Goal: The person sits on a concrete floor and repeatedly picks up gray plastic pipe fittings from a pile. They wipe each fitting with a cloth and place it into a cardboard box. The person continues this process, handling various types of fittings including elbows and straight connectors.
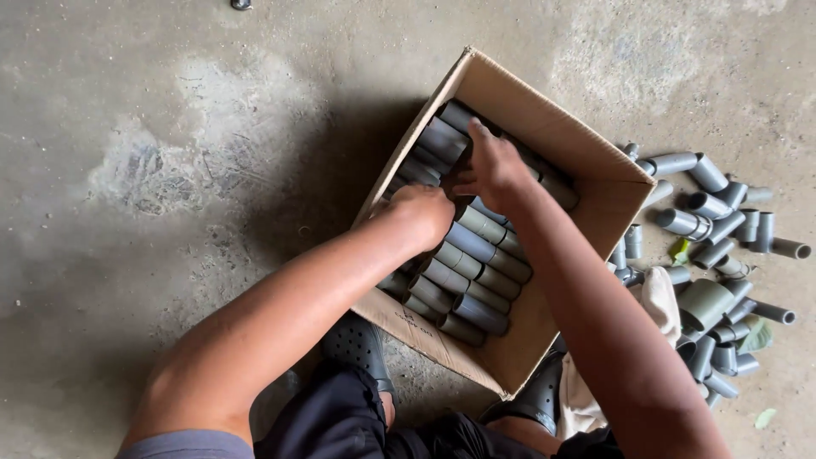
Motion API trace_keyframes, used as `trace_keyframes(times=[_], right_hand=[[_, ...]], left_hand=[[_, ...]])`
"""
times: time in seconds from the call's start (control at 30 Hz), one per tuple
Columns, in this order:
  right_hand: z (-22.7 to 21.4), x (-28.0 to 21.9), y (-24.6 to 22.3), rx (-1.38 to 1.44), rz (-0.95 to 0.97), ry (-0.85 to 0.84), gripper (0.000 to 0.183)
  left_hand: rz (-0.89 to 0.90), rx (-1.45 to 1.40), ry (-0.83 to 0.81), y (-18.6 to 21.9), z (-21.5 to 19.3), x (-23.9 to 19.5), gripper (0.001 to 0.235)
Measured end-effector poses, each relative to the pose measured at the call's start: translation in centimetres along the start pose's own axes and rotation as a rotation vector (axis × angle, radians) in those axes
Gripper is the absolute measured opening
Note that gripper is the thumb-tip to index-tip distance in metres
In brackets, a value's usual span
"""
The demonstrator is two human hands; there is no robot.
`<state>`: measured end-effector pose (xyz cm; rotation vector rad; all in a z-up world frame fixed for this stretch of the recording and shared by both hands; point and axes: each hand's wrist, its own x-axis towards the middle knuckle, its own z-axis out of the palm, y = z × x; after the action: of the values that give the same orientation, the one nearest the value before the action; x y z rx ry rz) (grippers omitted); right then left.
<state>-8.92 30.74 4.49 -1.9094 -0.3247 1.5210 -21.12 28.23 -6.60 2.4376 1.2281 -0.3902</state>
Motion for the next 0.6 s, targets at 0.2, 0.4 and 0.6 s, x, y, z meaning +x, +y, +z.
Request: trace_keyframes(times=[0.2, 0.4, 0.6], right_hand=[[2.6, 1.8, 1.1, 0.379, 0.108, 0.012, 0.098], [-1.1, -1.6, -2.2, 0.313, 0.025, -0.105, 0.104], [-13.2, -13.7, -6.8, -0.210, -0.260, -0.162, 0.068]], left_hand=[[0.291, 0.113, 0.090, -1.7, 3.4, 2.4, 0.014], [0.349, 0.230, -0.024, -2.0, -2.5, 0.5, 0.017], [0.071, -0.492, -0.477, 0.6, -11.4, -2.1, 0.053]])
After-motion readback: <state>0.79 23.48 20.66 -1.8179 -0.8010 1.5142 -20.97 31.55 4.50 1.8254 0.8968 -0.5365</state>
